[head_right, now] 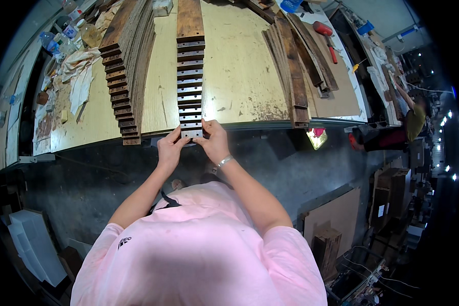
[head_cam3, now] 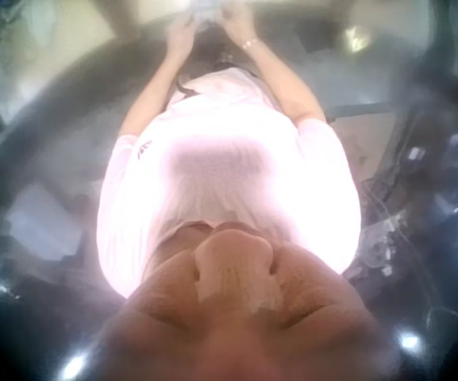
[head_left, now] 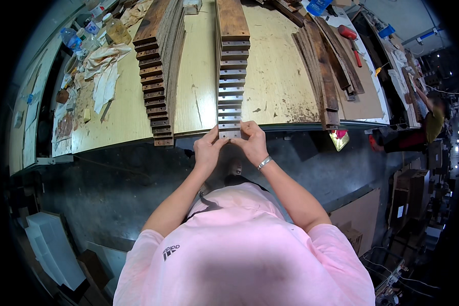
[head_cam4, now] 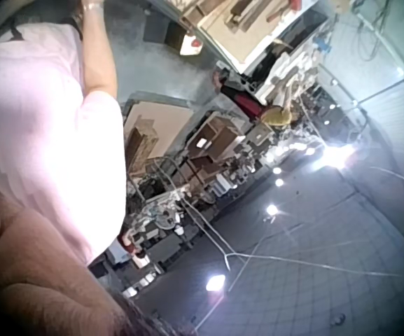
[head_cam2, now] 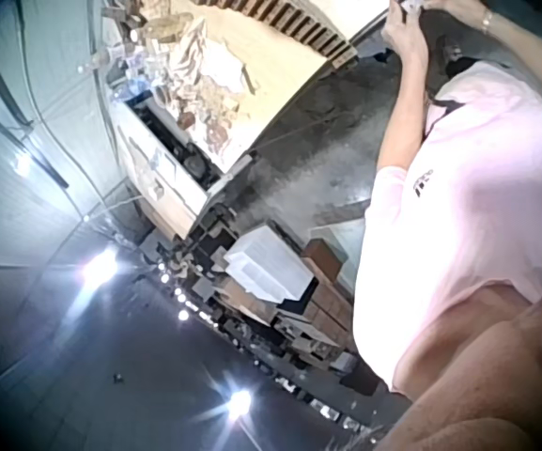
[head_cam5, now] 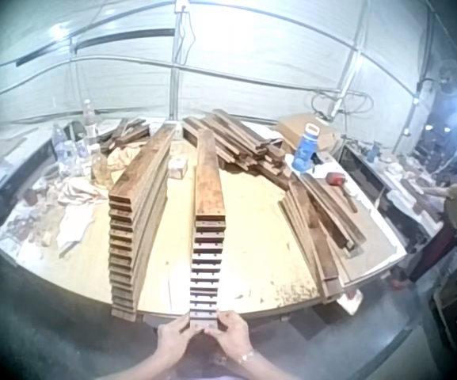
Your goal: The person wipes a series of wooden furniture strips using a cloth, then picks up and stacks the strips at the end.
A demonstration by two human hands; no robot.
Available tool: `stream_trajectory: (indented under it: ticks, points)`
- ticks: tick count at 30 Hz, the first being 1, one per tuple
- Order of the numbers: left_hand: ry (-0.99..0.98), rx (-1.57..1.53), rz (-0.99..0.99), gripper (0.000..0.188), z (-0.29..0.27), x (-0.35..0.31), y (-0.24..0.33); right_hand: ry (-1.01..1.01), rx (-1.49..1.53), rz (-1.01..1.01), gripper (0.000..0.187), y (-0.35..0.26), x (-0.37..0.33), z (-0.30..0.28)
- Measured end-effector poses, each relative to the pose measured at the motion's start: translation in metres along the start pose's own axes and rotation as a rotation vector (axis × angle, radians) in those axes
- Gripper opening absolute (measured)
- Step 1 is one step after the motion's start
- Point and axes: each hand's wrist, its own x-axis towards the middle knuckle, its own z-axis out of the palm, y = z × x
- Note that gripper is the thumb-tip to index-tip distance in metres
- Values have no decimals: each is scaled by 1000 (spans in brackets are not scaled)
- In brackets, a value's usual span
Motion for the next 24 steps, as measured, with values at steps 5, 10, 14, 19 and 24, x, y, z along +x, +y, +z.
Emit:
stream_trajectory:
  ticks: [5,10,14,19,24]
  points:
    - [60,127,-41,42,3,4,10,-10,176,125,47,10,10,2]
    - [74,-116,-89,38,5,10,-2,-25,325,157,45,9,13,-3]
    - [108,195,35,38,4,7,8,-16,125,63,43,14,13,-2]
    - [53,293,-6,43,0,11,12,-52,101,119,47,15,18,-2]
    - [-35,575,238,61,-15,9,38,-104,-126,-70,62,1,20,-13]
